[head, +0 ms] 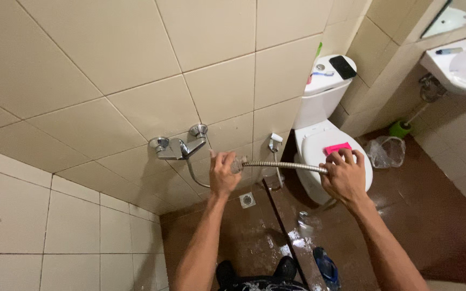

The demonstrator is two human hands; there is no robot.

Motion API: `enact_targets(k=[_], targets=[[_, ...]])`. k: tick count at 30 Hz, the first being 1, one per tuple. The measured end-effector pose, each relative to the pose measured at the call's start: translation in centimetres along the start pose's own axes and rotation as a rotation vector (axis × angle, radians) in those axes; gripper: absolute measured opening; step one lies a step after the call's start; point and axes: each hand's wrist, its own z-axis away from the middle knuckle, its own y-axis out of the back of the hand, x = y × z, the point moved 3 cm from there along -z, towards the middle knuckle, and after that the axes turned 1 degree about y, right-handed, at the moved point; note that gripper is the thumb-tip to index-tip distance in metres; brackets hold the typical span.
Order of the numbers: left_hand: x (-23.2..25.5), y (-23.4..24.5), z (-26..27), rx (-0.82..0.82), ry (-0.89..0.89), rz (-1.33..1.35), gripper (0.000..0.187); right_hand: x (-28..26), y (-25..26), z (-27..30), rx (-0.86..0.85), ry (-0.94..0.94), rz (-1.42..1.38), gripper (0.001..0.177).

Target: The person removes a metal shower handle and decorative backplate from a tiled bathroom wall. They use a cloth to wipe the internal valve stem and then reassemble the plate and handle onto the fixture.

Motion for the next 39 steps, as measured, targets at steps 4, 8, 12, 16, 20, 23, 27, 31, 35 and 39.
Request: enact_targets(k=[4, 8, 12, 16, 20, 23, 27, 31, 35, 39], targets=[[2.8, 0.2, -0.7, 0.055, -0.007, 0.02, 0.042, -1.6, -0.1, -0.6, -0.013, -0.009, -0.097, 0.015], [6.9, 1.4, -2.6, 0.099, -0.051, 0.047, 0.045, -3.6, 0.2, -2.9, -0.044, -0.018, -0.15, 0.02], [8.0, 2.1, -4.6, 0.135, -0.103, 0.057, 0.059, -4.6, 1.6, -4.2, -0.036, -0.05, -0.118, 0.015], [10.0, 1.4, -5.0, 0.104, -0.09, 0.038, 0.047, -6.9, 2.7, -5.8, 0.029, 0.076, -0.104, 0.019], [11.8, 2.0, -5.6, 0.098, -0.185, 0.069, 0.05, -7.9, 3.1, -6.0, -0.044, 0.119, -0.064, 0.02], [11.6, 2.1, -5.8, 0.084, -0.239, 0.06, 0.05, -8.2, 2.7, -5.1, -0.023, 0.086, -0.07, 0.019], [10.2, 1.5, -5.6, 0.081, -0.286, 0.067, 0.056, -7.6, 1.8, -3.7, 0.014, 0.087, -0.062, 0.018], [6.5, 0.9, -4.5, 0.051, -0.201, 0.011, 0.044, -5.8, 1.2, -2.4, 0.026, 0.085, -0.021, 0.021], [3.2, 0.8, -2.5, 0.066, -0.173, -0.025, 0.039, -4.9, 1.1, -0.6, 0.062, 0.107, -0.026, 0.016], [3.4, 0.7, -1.4, -0.005, -0.007, 0.052, 0.044, -3.9, 1.2, -0.6, 0.079, 0.114, 0.024, 0.015]])
